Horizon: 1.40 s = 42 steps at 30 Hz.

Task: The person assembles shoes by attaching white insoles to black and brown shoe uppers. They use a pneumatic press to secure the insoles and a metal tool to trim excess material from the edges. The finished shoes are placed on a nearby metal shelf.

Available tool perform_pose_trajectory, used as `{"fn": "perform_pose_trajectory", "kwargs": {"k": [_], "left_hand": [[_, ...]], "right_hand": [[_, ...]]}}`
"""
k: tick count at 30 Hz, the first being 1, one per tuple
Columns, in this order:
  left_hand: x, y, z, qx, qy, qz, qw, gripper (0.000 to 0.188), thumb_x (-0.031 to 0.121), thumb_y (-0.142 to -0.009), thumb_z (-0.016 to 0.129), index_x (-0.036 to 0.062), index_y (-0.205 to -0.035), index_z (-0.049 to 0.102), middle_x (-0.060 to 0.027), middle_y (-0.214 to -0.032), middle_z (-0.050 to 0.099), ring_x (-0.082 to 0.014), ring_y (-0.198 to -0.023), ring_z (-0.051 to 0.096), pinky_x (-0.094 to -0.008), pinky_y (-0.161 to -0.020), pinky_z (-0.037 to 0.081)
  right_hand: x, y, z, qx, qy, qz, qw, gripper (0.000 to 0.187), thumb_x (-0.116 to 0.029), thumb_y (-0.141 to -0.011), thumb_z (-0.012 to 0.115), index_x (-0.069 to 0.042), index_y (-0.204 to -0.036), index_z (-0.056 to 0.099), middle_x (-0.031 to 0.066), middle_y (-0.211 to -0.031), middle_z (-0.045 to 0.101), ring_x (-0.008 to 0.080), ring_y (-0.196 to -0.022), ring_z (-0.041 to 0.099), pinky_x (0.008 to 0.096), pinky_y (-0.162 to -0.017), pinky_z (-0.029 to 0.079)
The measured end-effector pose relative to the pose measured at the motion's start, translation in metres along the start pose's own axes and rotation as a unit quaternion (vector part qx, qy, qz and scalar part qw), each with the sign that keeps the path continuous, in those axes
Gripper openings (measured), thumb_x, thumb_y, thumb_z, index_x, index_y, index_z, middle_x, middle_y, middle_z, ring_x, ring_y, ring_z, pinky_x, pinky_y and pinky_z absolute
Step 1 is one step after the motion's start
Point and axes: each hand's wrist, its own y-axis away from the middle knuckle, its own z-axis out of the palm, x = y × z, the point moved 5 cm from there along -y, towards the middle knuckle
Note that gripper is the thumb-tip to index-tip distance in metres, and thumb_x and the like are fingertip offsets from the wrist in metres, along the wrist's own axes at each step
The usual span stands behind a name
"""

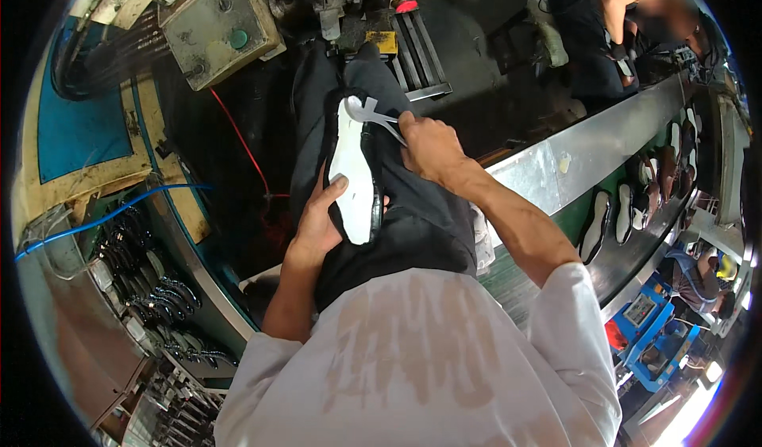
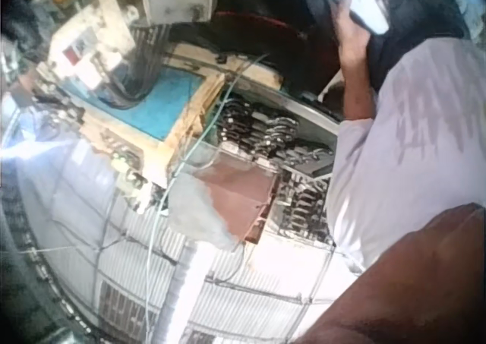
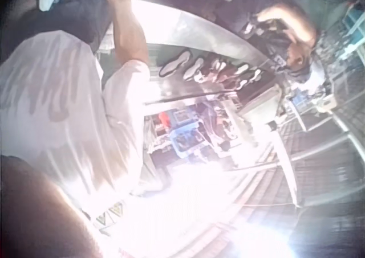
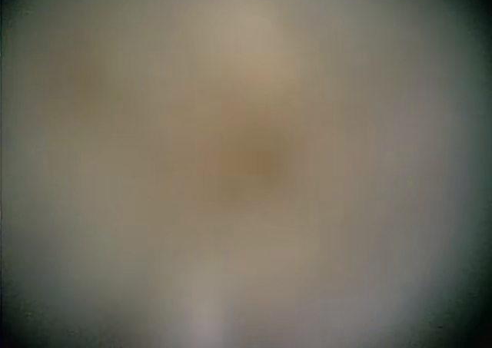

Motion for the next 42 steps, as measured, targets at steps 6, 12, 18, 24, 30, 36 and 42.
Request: {"fn": "perform_pose_trajectory", "kwargs": {"k": [6, 12, 18, 24, 30, 36, 42], "left_hand": [[-0.004, 0.004, 0.002, 0.002, 0.004, 0.003, 1.000, 0.067, 0.021, -0.105, 0.064, 0.0152, -0.163, 0.031, -0.0201, -0.128, 0.064, -0.0481, -0.109, 0.073, -0.0661, -0.099, 0.061], [0.001, 0.006, 0.011, 0.020, -0.012, 0.017, 1.000, 0.070, 0.017, -0.106, 0.062, 0.0152, -0.167, 0.027, -0.0192, -0.130, 0.063, -0.0437, -0.109, 0.073, -0.0640, -0.100, 0.060], [-0.002, 0.001, 0.006, 0.034, -0.065, 0.066, 0.995, 0.061, 0.026, -0.106, 0.062, 0.0085, -0.159, 0.036, -0.0235, -0.125, 0.066, -0.0482, -0.110, 0.073, -0.0631, -0.097, 0.062], [-0.008, 0.000, -0.005, 0.088, -0.119, 0.091, 0.985, 0.069, 0.022, -0.105, 0.062, 0.0097, -0.165, 0.029, -0.0218, -0.128, 0.064, -0.0438, -0.108, 0.074, -0.0602, -0.097, 0.062], [-0.009, -0.001, -0.009, 0.069, -0.137, 0.096, 0.984, 0.075, 0.019, -0.105, 0.062, 0.0112, -0.169, 0.023, -0.0214, -0.134, 0.062, -0.0399, -0.110, 0.073, -0.0580, -0.098, 0.062], [-0.006, 0.000, -0.007, 0.075, -0.099, 0.084, 0.989, 0.084, 0.020, -0.103, 0.069, 0.0100, -0.171, 0.020, -0.0187, -0.143, 0.058, -0.0357, -0.126, 0.064, -0.0529, -0.107, 0.055], [-0.004, -0.003, 0.007, 0.049, -0.069, 0.042, 0.996, 0.061, 0.026, -0.106, 0.062, 0.0079, -0.158, 0.035, -0.0283, -0.122, 0.066, -0.0504, -0.113, 0.072, -0.0652, -0.099, 0.061]], "right_hand": [[0.009, 0.011, -0.025, 0.414, -0.365, 0.076, 0.830, 0.029, -0.012, -0.084, 0.078, 0.000, -0.104, 0.062, 0.0228, -0.092, 0.076, 0.0443, -0.084, 0.076, 0.0560, -0.075, 0.060], [0.005, 0.008, -0.063, 0.258, -0.161, -0.040, 0.952, 0.034, -0.018, -0.084, 0.080, -0.002, -0.109, 0.063, 0.0241, -0.090, 0.076, 0.0448, -0.081, 0.076, 0.0540, -0.075, 0.062], [-0.002, 0.006, -0.015, 0.094, -0.031, -0.035, 0.994, 0.034, -0.013, -0.083, 0.079, 0.000, -0.109, 0.061, 0.0237, -0.091, 0.074, 0.0463, -0.083, 0.075, 0.0553, -0.077, 0.061], [0.007, -0.018, -0.003, 0.076, 0.031, 0.041, 0.996, 0.029, -0.013, -0.085, 0.077, -0.001, -0.108, 0.065, 0.0211, -0.095, 0.076, 0.0451, -0.090, 0.075, 0.0527, -0.081, 0.061], [0.012, -0.015, -0.050, 0.234, -0.140, -0.009, 0.962, 0.031, -0.012, -0.088, 0.072, 0.001, -0.114, 0.063, 0.0265, -0.091, 0.075, 0.0472, -0.084, 0.075, 0.0559, -0.079, 0.062], [0.012, -0.021, -0.053, 0.147, -0.134, -0.032, 0.979, 0.029, -0.011, -0.086, 0.075, -0.001, -0.111, 0.065, 0.0257, -0.088, 0.075, 0.0468, -0.083, 0.075, 0.0541, -0.075, 0.061], [0.014, -0.027, -0.017, 0.039, -0.013, 0.012, 0.999, 0.027, -0.011, -0.088, 0.071, 0.000, -0.112, 0.063, 0.0266, -0.095, 0.074, 0.0474, -0.083, 0.074, 0.0580, -0.077, 0.061]]}}
